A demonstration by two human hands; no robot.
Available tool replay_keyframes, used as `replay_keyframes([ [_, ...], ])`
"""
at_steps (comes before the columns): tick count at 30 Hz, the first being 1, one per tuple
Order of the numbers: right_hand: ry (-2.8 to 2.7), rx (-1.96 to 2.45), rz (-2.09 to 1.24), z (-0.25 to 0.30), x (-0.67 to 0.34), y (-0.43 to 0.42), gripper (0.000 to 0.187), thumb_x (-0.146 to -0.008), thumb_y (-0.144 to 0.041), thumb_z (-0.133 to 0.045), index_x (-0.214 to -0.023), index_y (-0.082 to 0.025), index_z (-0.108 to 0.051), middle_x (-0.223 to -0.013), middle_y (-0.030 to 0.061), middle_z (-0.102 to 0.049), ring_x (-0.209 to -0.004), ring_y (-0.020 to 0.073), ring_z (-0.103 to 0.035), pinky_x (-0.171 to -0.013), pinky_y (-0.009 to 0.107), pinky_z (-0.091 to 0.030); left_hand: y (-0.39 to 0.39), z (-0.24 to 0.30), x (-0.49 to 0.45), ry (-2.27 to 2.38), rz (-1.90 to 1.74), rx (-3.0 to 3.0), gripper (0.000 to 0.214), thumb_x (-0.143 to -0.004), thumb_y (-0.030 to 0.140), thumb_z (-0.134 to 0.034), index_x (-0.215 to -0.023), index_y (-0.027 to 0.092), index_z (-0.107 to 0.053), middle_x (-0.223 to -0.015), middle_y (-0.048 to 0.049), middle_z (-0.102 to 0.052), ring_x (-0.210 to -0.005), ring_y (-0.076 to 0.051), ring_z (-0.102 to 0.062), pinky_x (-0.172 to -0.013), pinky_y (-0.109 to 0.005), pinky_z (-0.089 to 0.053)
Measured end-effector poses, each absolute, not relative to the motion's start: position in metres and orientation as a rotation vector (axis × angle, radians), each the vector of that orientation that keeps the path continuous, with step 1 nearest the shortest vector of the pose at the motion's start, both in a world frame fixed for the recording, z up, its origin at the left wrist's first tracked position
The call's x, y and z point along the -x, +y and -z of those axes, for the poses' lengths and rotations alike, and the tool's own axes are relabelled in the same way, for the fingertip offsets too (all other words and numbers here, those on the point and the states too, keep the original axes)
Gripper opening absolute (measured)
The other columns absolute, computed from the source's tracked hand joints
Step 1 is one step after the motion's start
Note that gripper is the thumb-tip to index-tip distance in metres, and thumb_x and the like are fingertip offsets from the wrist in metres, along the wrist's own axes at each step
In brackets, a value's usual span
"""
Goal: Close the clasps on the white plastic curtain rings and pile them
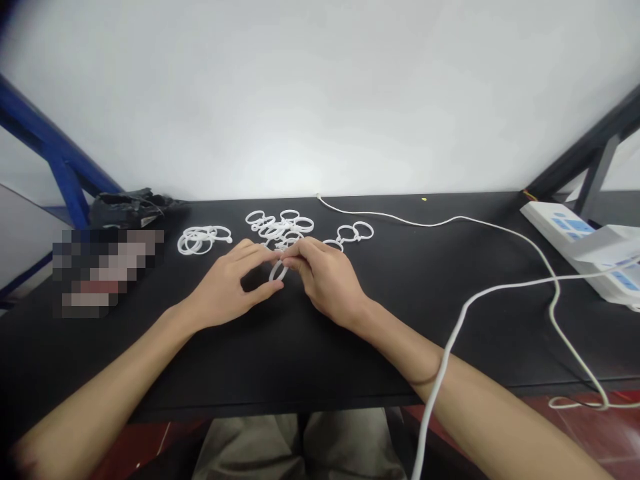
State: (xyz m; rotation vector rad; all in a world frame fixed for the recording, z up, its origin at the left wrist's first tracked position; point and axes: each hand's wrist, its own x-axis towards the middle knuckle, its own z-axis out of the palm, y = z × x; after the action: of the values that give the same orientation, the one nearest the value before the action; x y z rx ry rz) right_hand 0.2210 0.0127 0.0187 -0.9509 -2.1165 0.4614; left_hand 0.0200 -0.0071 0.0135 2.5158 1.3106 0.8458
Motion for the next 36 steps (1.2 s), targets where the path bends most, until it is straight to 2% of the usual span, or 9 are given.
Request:
replay_keyframes([
  [5,-2.159,0.981,-0.476,-0.015,-0.222,0.014,0.011,-0.094,-0.027,-0.055,-0.099,-0.023,-0.064,-0.093,0.0005,-0.07,-0.075,0.0132,-0.061,-0.07,0.026,-0.048,-0.006,-0.013,-0.021,1.361,-0.838,-2.542,0.03,-0.09,0.037,-0.056,-0.113,0.018,-0.059,-0.099,-0.0054,-0.064,-0.094,-0.022,-0.052,-0.086,-0.038,-0.047],
  [9,-2.227,1.04,-0.339,-0.012,-0.222,0.016,0.026,-0.092,-0.033,-0.059,-0.116,-0.023,-0.059,-0.098,0.005,-0.067,-0.09,0.0204,-0.059,-0.079,0.035,-0.05,0.001,-0.01,-0.014,1.762,-0.869,-2.531,0.033,-0.088,0.033,-0.054,-0.118,0.019,-0.057,-0.108,-0.0084,-0.059,-0.103,-0.027,-0.049,-0.092,-0.043,-0.045],
  [14,-2.323,1.02,-0.045,-0.01,-0.225,0.021,0.026,-0.089,-0.031,-0.061,-0.113,-0.02,-0.063,-0.111,0.0111,-0.063,-0.106,0.028,-0.05,-0.094,0.047,-0.046,0.01,-0.002,0.013,2.404,-0.723,-2.447,0.039,-0.084,0.029,-0.052,-0.12,0.016,-0.058,-0.111,-0.0176,-0.056,-0.105,-0.038,-0.048,-0.083,-0.051,-0.044],
  [19,-2.447,1.048,0.034,-0.006,-0.226,0.023,0.026,-0.088,-0.035,-0.063,-0.108,-0.019,-0.068,-0.122,0.0131,-0.059,-0.118,0.0322,-0.044,-0.099,0.052,-0.042,0.01,-0.001,0.028,2.532,-0.587,-2.372,0.038,-0.08,0.025,-0.052,-0.116,0.015,-0.061,-0.111,-0.0204,-0.057,-0.106,-0.041,-0.047,-0.081,-0.054,-0.042],
  [24,-2.496,1.052,-0.003,-0.004,-0.225,0.023,0.018,-0.088,-0.026,-0.063,-0.103,-0.018,-0.068,-0.12,0.0136,-0.059,-0.115,0.0309,-0.044,-0.096,0.05,-0.045,0.009,-0.006,0.019,2.431,-0.626,-2.402,0.041,-0.084,0.028,-0.05,-0.122,0.014,-0.059,-0.121,-0.021,-0.054,-0.111,-0.043,-0.043,-0.088,-0.059,-0.037],
  [28,-2.487,1.045,-0.019,-0.004,-0.225,0.023,0.008,-0.09,-0.019,-0.059,-0.091,-0.018,-0.067,-0.115,0.0126,-0.059,-0.112,0.0292,-0.045,-0.096,0.047,-0.045,0.006,-0.007,0.003,1.982,-0.708,-2.566,0.038,-0.088,0.029,-0.051,-0.125,0.021,-0.057,-0.124,-0.012,-0.056,-0.113,-0.035,-0.043,-0.094,-0.053,-0.037],
  [32,-2.476,1.049,-0.06,-0.006,-0.224,0.022,0.009,-0.09,-0.016,-0.057,-0.089,-0.017,-0.066,-0.112,0.0124,-0.061,-0.11,0.0285,-0.045,-0.096,0.045,-0.045,0.003,-0.004,-0.01,1.597,-0.724,-2.652,0.03,-0.089,0.027,-0.054,-0.118,0.024,-0.059,-0.121,-0.0067,-0.058,-0.113,-0.028,-0.044,-0.098,-0.048,-0.037],
  [36,-2.459,1.05,-0.099,-0.01,-0.222,0.019,0.011,-0.092,-0.016,-0.055,-0.092,-0.017,-0.066,-0.111,0.0112,-0.061,-0.107,0.0261,-0.047,-0.095,0.042,-0.045,0.003,-0.002,-0.013,1.525,-0.818,-2.626,0.019,-0.09,0.028,-0.057,-0.107,0.023,-0.062,-0.112,-0.005,-0.063,-0.107,-0.026,-0.047,-0.095,-0.046,-0.038],
])
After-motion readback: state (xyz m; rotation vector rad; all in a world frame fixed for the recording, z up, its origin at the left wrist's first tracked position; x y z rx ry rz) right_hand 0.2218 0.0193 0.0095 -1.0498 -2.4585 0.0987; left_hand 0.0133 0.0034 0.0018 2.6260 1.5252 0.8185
